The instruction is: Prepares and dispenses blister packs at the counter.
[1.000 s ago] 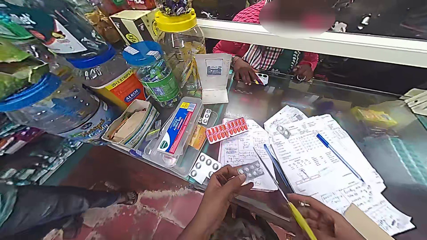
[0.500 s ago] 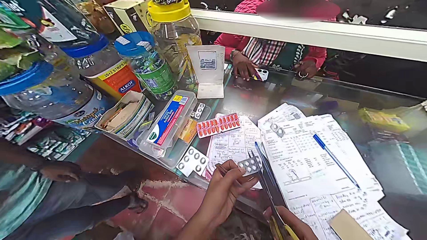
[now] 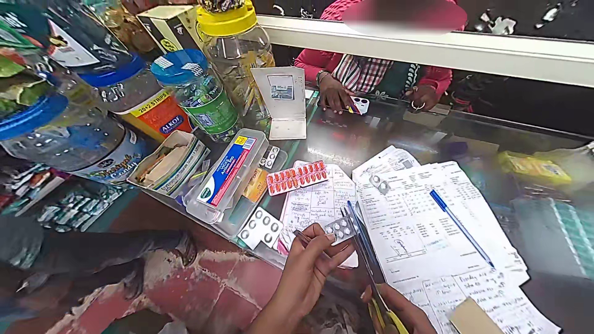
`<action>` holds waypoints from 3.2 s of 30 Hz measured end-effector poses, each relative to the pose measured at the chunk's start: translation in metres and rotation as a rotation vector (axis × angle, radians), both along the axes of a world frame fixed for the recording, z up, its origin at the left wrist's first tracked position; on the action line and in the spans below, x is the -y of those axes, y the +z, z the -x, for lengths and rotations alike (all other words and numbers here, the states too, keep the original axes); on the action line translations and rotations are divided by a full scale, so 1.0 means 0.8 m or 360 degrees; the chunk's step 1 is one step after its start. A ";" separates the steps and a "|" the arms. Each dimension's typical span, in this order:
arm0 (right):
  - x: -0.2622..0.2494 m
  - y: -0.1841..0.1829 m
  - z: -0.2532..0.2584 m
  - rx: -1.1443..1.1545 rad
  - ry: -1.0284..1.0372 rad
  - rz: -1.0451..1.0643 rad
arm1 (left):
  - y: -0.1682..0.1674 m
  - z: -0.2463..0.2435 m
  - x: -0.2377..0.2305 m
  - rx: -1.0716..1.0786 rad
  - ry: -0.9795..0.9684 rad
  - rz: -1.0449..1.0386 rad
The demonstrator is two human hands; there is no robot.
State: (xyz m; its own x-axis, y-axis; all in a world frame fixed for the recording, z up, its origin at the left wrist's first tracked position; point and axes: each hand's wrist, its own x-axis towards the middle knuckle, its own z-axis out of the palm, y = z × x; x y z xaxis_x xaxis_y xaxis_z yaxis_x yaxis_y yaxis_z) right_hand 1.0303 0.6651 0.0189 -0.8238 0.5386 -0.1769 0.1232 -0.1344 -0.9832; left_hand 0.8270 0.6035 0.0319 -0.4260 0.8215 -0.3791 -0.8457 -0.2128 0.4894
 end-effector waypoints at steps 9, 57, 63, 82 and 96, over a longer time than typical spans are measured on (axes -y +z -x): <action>0.001 0.003 0.014 0.0188 -0.0085 -0.0078 | -0.010 0.017 0.000 0.0046 -0.0028 0.0091; -0.063 0.056 0.101 -0.0020 0.0337 -0.1429 | -0.024 0.054 0.032 -0.0204 -0.1151 -0.0239; -0.035 0.055 0.123 0.0211 0.0305 -0.1913 | -0.028 0.055 0.040 -0.0276 -0.1210 -0.0476; -0.042 0.015 0.096 -0.0126 -0.0208 -0.1029 | -0.028 0.051 0.043 -0.0983 -0.1070 -0.0413; -0.038 0.004 0.113 -0.0183 -0.0137 -0.1037 | -0.026 0.062 0.044 -0.1587 -0.0972 -0.0255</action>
State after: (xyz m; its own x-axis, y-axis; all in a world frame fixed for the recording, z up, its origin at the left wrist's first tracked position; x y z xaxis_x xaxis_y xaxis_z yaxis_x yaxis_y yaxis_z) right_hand 0.9402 0.6952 0.0222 -0.7673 0.5701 0.2935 0.0279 0.4870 -0.8729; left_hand 0.7772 0.5683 0.0112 0.0049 0.9997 0.0247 -0.0876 -0.0242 0.9959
